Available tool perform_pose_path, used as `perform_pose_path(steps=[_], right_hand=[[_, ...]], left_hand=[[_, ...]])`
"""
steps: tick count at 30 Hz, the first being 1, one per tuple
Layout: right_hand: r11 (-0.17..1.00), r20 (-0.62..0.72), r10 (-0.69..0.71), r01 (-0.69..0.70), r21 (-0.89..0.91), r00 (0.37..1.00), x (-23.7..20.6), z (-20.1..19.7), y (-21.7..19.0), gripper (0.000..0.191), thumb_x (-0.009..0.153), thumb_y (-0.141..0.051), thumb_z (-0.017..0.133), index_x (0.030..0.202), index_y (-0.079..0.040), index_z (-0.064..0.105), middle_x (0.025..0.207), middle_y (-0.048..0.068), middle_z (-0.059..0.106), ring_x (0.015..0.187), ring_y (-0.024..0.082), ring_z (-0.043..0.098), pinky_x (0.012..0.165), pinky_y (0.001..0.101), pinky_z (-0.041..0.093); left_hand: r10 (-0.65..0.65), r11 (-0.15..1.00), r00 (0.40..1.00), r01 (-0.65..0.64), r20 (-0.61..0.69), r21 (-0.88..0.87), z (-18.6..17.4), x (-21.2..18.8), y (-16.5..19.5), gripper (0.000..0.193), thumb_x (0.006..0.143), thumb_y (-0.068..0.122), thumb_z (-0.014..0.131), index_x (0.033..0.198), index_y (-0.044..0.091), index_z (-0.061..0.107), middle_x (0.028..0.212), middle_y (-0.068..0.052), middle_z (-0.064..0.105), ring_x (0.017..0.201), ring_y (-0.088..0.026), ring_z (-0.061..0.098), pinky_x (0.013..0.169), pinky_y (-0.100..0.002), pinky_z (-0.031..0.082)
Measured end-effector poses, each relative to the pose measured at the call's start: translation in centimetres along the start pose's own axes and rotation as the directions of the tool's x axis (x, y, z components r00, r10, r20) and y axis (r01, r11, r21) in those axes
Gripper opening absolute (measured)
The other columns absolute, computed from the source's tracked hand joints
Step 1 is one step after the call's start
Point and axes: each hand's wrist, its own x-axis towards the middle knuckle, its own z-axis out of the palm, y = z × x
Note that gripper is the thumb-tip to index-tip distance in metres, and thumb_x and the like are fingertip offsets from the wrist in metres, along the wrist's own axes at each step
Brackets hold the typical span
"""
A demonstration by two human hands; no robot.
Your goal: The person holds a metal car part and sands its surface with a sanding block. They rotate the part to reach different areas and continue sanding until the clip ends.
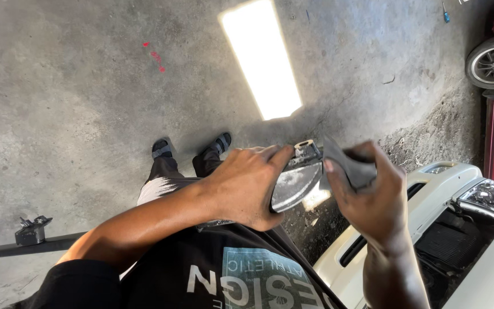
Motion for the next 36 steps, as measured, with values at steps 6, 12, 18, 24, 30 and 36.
perform_pose_path(steps=[6,12,18,24,30,36], right_hand=[[0.995,-0.041,0.039,-0.035,0.088,0.998,-0.4,0.3,0.5,0.015,0.100,-0.009,0.068,0.097,0.002,0.058,0.078,0.014,0.070,0.061,0.013,0.072,0.051,0.0223,0.055],[0.998,-0.138,0.049,-0.043,0.042,0.989,-1.1,0.6,-0.1,0.017,0.102,-0.009,0.071,0.100,0.005,0.060,0.081,0.015,0.071,0.070,0.017,0.073,0.059,0.0267,0.057],[0.987,-0.178,0.162,-0.163,0.007,0.971,-1.1,0.0,-0.9,0.017,0.096,-0.009,0.072,0.099,0.005,0.062,0.081,0.015,0.071,0.068,0.018,0.074,0.052,0.0266,0.059],[0.972,-0.096,0.231,-0.233,-0.011,0.968,-1.4,-0.6,0.6,0.014,0.094,-0.010,0.071,0.089,0.001,0.062,0.071,0.011,0.071,0.058,0.014,0.073,0.044,0.0253,0.054],[0.965,-0.062,0.261,-0.261,-0.001,0.963,-0.8,-1.0,0.4,0.016,0.095,-0.011,0.071,0.091,0.000,0.061,0.071,0.011,0.069,0.059,0.013,0.070,0.044,0.0236,0.051],[0.964,-0.057,0.262,-0.264,-0.019,0.963,0.2,-1.2,0.2,0.018,0.096,-0.013,0.072,0.092,0.001,0.061,0.069,0.010,0.069,0.056,0.011,0.070,0.044,0.0231,0.050]], left_hand=[[0.036,0.998,0.999,-0.037,-0.025,-0.048,0.0,0.6,-0.1,0.097,0.057,0.027,0.083,0.132,-0.021,0.044,0.099,-0.032,0.065,0.076,-0.042,0.070,0.068,-0.048,0.063],[0.051,0.997,0.999,-0.051,0.007,-0.059,1.1,0.9,-0.8,0.094,0.056,0.026,0.083,0.130,-0.021,0.046,0.102,-0.032,0.065,0.076,-0.041,0.070,0.066,-0.045,0.064],[0.091,0.992,0.994,-0.096,-0.062,-0.087,1.6,1.2,-0.2,0.094,0.054,0.027,0.084,0.126,-0.020,0.048,0.100,-0.032,0.067,0.077,-0.041,0.071,0.071,-0.047,0.062],[0.117,0.987,0.992,-0.121,-0.042,-0.110,1.7,2.0,-0.4,0.089,0.056,0.028,0.086,0.122,-0.019,0.051,0.095,-0.030,0.067,0.079,-0.040,0.070,0.073,-0.046,0.060],[0.091,0.987,0.996,-0.089,0.012,-0.133,2.1,2.1,-0.8,0.093,0.056,0.028,0.084,0.127,-0.021,0.049,0.099,-0.031,0.067,0.077,-0.039,0.070,0.070,-0.045,0.062],[0.084,0.985,0.995,-0.076,0.048,-0.152,2.0,2.3,-0.9,0.096,0.060,0.029,0.083,0.132,-0.021,0.047,0.095,-0.030,0.068,0.074,-0.038,0.071,0.070,-0.042,0.062]])
